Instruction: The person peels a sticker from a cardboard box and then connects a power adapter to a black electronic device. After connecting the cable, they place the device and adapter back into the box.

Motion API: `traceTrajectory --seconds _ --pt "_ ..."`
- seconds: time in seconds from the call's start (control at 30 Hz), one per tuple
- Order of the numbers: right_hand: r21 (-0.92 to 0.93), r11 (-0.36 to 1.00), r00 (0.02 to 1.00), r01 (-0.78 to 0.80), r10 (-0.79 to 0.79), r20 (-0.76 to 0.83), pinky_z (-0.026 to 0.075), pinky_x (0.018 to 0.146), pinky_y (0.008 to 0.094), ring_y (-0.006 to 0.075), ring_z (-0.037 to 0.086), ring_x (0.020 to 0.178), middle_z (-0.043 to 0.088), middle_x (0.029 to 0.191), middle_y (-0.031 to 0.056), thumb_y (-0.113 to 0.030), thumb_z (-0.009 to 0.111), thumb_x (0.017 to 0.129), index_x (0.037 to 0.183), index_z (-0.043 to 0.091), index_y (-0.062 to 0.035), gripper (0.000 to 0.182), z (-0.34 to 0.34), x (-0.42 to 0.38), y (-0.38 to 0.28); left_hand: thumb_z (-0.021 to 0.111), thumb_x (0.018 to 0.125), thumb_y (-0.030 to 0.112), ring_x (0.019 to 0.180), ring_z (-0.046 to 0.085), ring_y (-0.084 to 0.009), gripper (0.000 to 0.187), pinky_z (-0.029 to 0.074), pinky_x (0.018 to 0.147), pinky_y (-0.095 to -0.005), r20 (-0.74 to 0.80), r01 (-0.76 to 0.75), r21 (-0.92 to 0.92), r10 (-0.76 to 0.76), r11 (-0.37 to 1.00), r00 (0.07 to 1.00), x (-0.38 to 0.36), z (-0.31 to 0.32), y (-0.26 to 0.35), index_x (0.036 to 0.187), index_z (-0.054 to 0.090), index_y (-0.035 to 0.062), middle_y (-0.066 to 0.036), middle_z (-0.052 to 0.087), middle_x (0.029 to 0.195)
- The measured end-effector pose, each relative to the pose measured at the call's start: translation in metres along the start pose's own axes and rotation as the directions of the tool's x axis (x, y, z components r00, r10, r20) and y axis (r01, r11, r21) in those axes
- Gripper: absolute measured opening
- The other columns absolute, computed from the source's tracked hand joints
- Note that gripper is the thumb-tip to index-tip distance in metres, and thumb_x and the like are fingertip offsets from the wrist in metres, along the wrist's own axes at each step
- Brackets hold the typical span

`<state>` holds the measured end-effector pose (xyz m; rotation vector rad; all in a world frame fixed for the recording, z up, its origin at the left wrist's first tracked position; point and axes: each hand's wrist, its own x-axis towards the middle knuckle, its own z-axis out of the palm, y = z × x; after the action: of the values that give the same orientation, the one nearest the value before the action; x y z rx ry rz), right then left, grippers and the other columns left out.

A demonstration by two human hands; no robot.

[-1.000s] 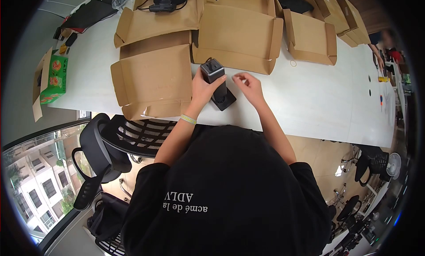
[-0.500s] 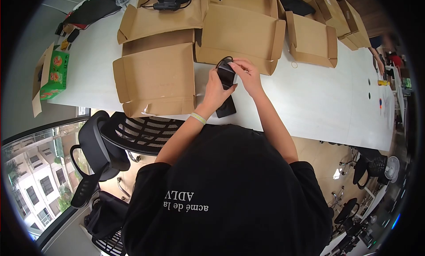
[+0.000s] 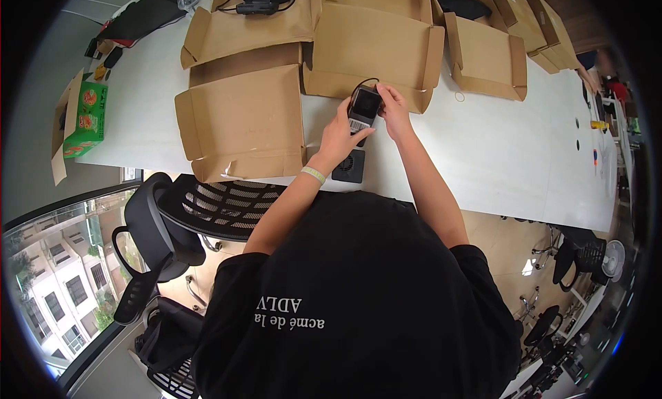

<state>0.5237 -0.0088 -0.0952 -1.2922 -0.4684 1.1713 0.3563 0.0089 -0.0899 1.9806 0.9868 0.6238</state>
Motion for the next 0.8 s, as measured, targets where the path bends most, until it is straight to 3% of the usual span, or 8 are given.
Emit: traceTrajectory --seconds 0.13,0.3,0.4,0.47,0.6,0.7,0.8 --pt "0.053 0.997 0.997 -0.057 0.06 -0.058 0.028 0.048 0.0196 0.0012 0.041 0.057 0.052 0.071 -0.0093 -0.03 0.061 0.091 0.097 0.066 -0.0143 0.018 0.003 0.009 0.001 0.075 0.075 0.042 0.099 0.06 -0.0392 0.086 0.05 0.081 -0.0429 -0.017 0.007 0.006 -0.007 1.0 1.0 0.001 0.009 -0.006 0.135 0.032 -0.0017 -0.025 0.058 0.111" --pt "0.024 0.994 0.992 -0.109 0.111 -0.058 0.029 0.049 0.0197 0.0014 0.041 0.056 0.051 0.07 -0.0089 -0.032 0.06 0.092 0.099 0.066 -0.0139 0.02 -0.001 0.023 0.015 0.07 0.075 0.052 0.094 0.062 -0.0372 0.084 0.051 0.078 -0.0415 -0.05 0.09 0.065 -0.086 0.994 0.995 0.003 0.016 -0.013 0.129 0.042 -0.0056 -0.023 0.062 0.103" --pt "-0.119 0.986 0.991 -0.114 0.103 -0.09 0.032 0.052 0.0208 0.0029 0.041 0.06 0.053 0.071 -0.007 -0.033 0.06 0.092 0.099 0.067 -0.0092 0.026 -0.003 0.028 0.018 0.072 0.074 0.052 0.094 0.062 -0.0351 0.079 0.05 0.078 -0.0412 -0.107 0.137 0.149 -0.122 0.979 0.987 0.003 0.017 -0.011 0.127 0.046 -0.001 -0.021 0.063 0.103" --pt "-0.334 0.942 0.997 -0.035 0.012 -0.07 0.036 0.058 0.022 0.0049 0.043 0.065 0.055 0.073 -0.0047 -0.035 0.06 0.091 0.097 0.068 -0.004 0.032 -0.003 0.027 0.011 0.073 0.072 0.053 0.095 0.062 -0.0344 0.08 0.05 0.078 -0.0409 -0.118 0.17 0.14 -0.154 0.976 0.981 0.005 0.017 -0.011 0.124 0.048 -0.0011 -0.02 0.063 0.104" --pt "-0.416 0.909 0.999 -0.026 0.015 -0.03 0.038 0.064 0.0228 0.0065 0.046 0.071 0.058 0.077 -0.0031 -0.035 0.06 0.091 0.097 0.068 -0.001 0.036 -0.012 0.041 0.013 0.076 0.069 0.054 0.096 0.063 -0.0329 0.079 0.05 0.08 -0.0399 -0.091 0.272 0.063 -0.266 0.96 0.96 0.01 0.016 -0.011 0.12 0.051 -0.0012 -0.02 0.062 0.105" --pt "-0.422 0.907 0.998 0.005 0.022 0.059 0.041 0.066 0.0211 0.0043 0.049 0.075 0.06 0.085 -0.0041 -0.036 0.061 0.091 0.104 0.068 -0.0049 0.034 -0.019 0.049 0.023 0.077 0.068 0.054 0.096 0.063 -0.0326 0.08 0.049 0.082 -0.0391 -0.098 0.281 0.047 -0.275 0.959 0.956 0.011 0.016 -0.011 0.12 0.052 -0.002 -0.02 0.063 0.106" --pt "-0.469 0.88 0.994 0.071 -0.023 0.108 0.042 0.067 0.0241 0.008 0.051 0.073 0.062 0.081 -0.0007 -0.036 0.06 0.091 0.101 0.067 0.0005 0.039 -0.019 0.047 0.022 0.078 0.067 0.054 0.096 0.063 -0.0325 0.081 0.049 0.082 -0.0389 -0.099 0.293 0.049 -0.288 0.955 0.953 0.011 0.017 -0.01 0.119 0.052 -0.0027 -0.02 0.063 0.106"
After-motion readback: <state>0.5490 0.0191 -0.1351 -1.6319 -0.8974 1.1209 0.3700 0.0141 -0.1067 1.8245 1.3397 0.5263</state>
